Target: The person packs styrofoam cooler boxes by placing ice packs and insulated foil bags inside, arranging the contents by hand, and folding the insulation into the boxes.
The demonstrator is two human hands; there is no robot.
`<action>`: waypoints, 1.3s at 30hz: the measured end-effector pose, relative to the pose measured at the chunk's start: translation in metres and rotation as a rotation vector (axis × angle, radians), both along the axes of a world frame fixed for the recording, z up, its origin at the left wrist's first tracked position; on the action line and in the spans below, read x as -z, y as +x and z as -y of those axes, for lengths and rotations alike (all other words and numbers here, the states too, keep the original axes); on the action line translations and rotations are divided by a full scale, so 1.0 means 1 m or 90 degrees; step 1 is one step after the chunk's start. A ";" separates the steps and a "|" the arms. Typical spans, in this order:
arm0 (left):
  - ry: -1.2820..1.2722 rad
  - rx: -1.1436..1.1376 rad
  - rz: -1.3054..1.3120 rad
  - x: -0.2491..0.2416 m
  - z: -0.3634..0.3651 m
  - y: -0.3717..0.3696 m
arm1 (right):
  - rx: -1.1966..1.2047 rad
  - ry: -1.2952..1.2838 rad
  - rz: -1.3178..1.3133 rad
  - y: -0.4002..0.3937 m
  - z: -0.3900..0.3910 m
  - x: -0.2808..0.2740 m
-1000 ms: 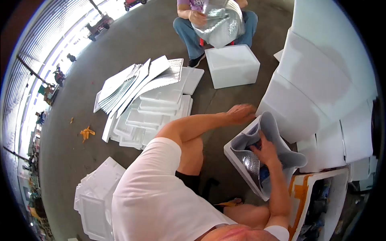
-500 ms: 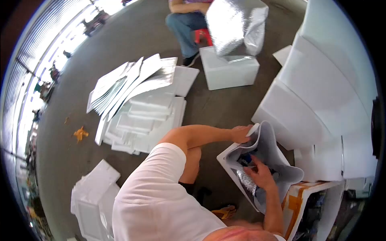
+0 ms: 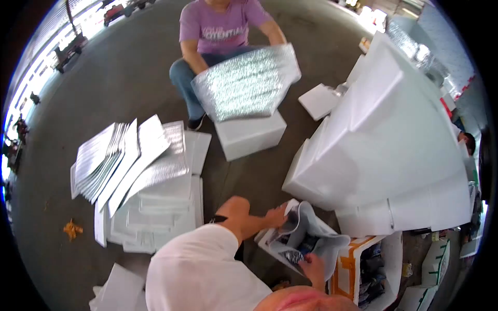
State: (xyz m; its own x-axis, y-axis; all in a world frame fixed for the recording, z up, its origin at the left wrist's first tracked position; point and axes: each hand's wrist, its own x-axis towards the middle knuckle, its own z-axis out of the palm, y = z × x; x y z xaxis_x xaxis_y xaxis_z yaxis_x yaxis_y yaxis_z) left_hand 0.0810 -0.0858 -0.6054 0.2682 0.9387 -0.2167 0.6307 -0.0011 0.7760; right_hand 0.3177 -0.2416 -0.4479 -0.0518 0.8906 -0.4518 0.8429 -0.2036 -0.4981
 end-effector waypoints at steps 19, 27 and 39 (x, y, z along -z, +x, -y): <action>-0.015 -0.022 -0.055 -0.004 -0.006 0.004 | 0.347 0.333 0.020 -0.057 0.040 0.060; 0.137 -0.045 0.169 0.010 -0.041 0.007 | 0.229 0.187 0.067 -0.036 0.000 0.106; 0.086 0.668 -0.214 -0.093 -0.017 0.082 | 0.170 -0.022 -0.009 -0.005 -0.029 0.238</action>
